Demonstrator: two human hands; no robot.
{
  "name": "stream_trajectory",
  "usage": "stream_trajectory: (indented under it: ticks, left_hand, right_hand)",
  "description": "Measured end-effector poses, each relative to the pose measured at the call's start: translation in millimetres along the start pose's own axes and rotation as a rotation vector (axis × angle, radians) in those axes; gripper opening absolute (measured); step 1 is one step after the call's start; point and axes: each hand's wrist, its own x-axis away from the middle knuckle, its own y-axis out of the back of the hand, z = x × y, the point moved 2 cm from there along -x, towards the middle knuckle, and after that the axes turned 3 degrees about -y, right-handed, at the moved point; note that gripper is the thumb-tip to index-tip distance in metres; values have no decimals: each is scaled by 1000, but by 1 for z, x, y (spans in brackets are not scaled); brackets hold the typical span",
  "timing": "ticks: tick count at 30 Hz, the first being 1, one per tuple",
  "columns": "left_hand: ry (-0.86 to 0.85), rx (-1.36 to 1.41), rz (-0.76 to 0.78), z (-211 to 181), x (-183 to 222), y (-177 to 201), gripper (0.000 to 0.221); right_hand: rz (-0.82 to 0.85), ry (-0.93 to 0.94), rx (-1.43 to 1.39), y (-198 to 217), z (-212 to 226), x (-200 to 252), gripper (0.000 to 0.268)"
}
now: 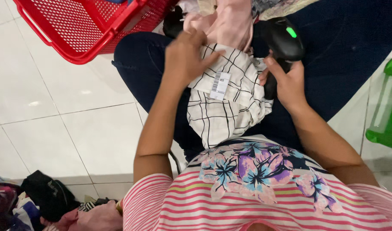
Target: The person sits on the floor and uses a handheld scanner to scan the barcodes on tags of various clothing items, placing the garments into a red basket.
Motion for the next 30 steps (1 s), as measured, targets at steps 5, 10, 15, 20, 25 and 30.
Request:
stream_trajectory:
  ticks: [5, 10, 15, 20, 25, 30]
  left_hand:
    - [438, 265, 499, -33, 26, -3, 33]
    - [529, 694, -114, 12, 45, 51, 24]
    - [627, 671, -593, 24, 53, 98, 21]
    - [754, 121, -486, 11, 76, 94, 40]
    - [662, 87, -422, -27, 57, 84, 7]
    - [614, -63, -182, -51, 39, 81, 32]
  right_hand:
    - [-39, 98, -258, 9, -18, -8, 16]
    - [-66, 87, -344, 7, -8, -7, 18]
    - [-70, 94, -410, 5, -4, -6, 18]
    - [-52, 69, -377, 6, -6, -6, 21]
    - [-44, 77, -371, 6, -13, -8, 21]
    - [-41, 79, -368, 6, -12, -9, 20]
